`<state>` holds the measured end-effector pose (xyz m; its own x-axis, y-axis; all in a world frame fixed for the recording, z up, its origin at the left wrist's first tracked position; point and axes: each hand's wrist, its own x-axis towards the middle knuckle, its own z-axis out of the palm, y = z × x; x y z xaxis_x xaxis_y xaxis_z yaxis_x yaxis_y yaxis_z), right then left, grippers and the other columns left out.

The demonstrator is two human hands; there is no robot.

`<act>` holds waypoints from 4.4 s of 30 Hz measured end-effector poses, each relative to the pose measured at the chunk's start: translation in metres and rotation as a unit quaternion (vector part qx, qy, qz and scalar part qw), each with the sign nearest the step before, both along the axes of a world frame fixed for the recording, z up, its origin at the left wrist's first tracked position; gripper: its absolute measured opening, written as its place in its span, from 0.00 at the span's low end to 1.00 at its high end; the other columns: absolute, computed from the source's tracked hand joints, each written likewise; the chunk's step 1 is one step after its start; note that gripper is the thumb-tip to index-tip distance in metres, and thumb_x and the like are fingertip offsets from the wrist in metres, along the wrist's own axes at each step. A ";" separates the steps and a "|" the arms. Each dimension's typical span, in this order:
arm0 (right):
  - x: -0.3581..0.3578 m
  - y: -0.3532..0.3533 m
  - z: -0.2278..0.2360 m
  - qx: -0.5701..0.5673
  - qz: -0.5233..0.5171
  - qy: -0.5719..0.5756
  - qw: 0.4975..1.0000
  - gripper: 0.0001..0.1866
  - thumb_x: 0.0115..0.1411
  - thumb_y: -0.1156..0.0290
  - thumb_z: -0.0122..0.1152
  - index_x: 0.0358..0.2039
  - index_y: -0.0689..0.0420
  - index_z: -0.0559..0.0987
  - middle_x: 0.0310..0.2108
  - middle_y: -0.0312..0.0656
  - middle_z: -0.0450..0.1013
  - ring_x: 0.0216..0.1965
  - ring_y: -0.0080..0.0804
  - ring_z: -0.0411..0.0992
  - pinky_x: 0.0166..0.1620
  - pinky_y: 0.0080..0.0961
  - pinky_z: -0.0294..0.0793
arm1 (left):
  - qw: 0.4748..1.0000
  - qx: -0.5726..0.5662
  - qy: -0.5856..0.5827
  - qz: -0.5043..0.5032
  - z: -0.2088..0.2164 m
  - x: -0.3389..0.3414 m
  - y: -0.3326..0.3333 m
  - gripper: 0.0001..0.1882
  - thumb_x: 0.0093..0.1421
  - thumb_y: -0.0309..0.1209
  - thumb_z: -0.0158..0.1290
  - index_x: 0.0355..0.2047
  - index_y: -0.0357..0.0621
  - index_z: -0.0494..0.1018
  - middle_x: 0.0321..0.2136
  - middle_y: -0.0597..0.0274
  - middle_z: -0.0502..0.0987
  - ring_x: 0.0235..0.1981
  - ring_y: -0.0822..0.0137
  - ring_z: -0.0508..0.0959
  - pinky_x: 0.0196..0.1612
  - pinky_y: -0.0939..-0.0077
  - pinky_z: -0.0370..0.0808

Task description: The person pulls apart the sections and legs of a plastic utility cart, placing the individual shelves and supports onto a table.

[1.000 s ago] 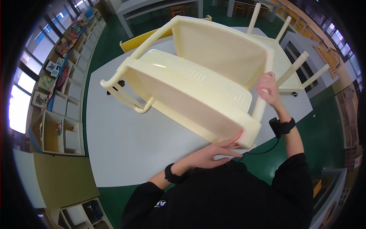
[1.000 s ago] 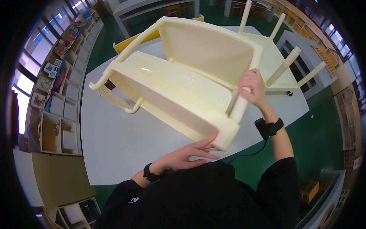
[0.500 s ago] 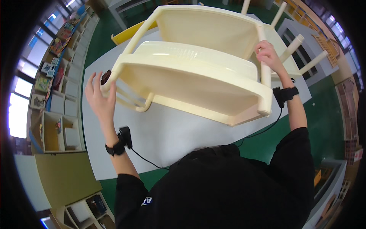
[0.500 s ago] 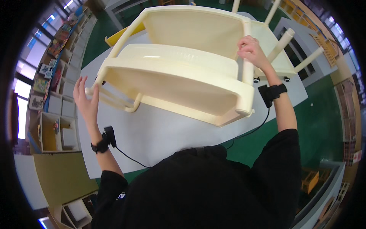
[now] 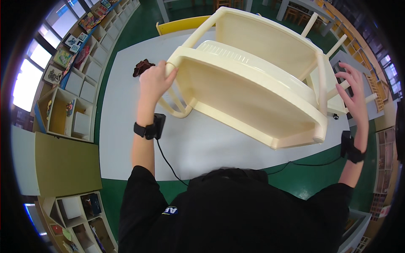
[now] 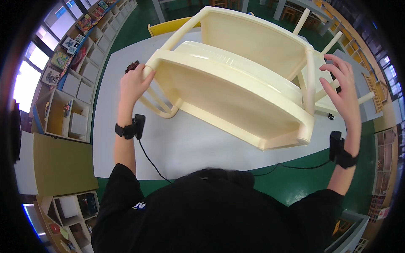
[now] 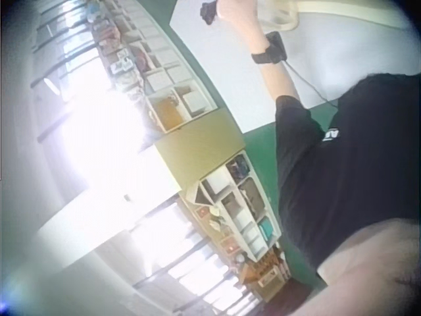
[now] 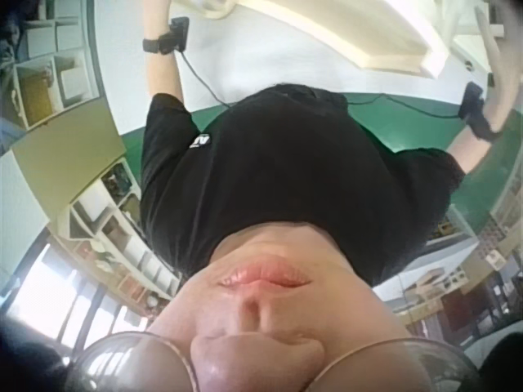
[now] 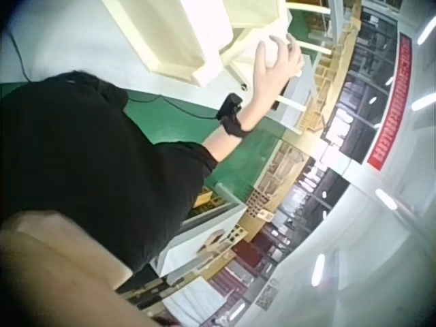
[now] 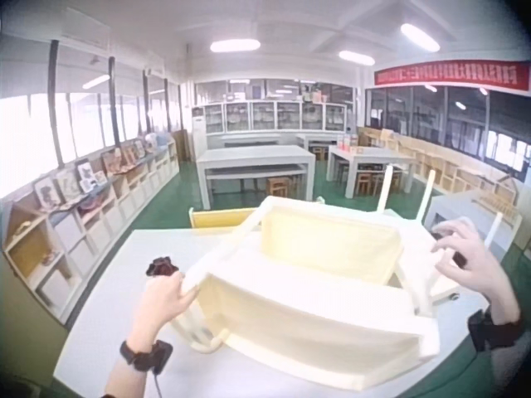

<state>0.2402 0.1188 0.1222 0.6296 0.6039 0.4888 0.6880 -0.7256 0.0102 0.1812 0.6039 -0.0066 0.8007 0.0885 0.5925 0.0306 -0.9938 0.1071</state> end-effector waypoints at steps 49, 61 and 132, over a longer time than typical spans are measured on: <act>0.054 0.376 -0.109 -0.122 0.272 0.003 0.955 0.10 0.43 0.69 0.61 0.26 0.50 0.70 0.27 0.34 0.70 0.37 0.36 0.69 0.30 0.39 0.72 | 0.973 0.106 -0.175 0.103 -0.028 -0.009 -0.007 0.28 0.43 0.56 0.56 0.06 0.47 0.63 0.04 0.62 0.64 0.07 0.63 0.67 0.11 0.74 0.62; 0.050 0.383 -0.115 -0.154 0.246 0.008 0.957 0.13 0.41 0.68 0.64 0.29 0.46 0.72 0.27 0.32 0.72 0.38 0.34 0.71 0.37 0.64 0.66 | 0.976 0.112 -0.135 0.129 -0.028 -0.031 -0.013 0.25 0.44 0.54 0.55 0.07 0.48 0.64 0.05 0.61 0.66 0.08 0.61 0.69 0.12 0.72 0.63; 0.053 0.385 -0.101 -0.165 0.365 0.179 0.899 0.17 0.37 0.82 0.62 0.30 0.56 0.70 0.27 0.42 0.71 0.34 0.42 0.70 0.33 0.36 0.68 | 0.820 0.520 0.050 -0.233 -0.115 -0.091 -0.237 0.20 0.48 0.30 0.43 0.38 0.27 0.71 0.32 0.46 0.75 0.29 0.62 0.74 0.36 0.72 0.69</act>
<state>0.2934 0.5035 0.0211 0.0885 0.9947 0.0516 0.9814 -0.0783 -0.1753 0.0906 0.3667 -0.1218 0.6529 -0.7530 0.0823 -0.4217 -0.4515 -0.7863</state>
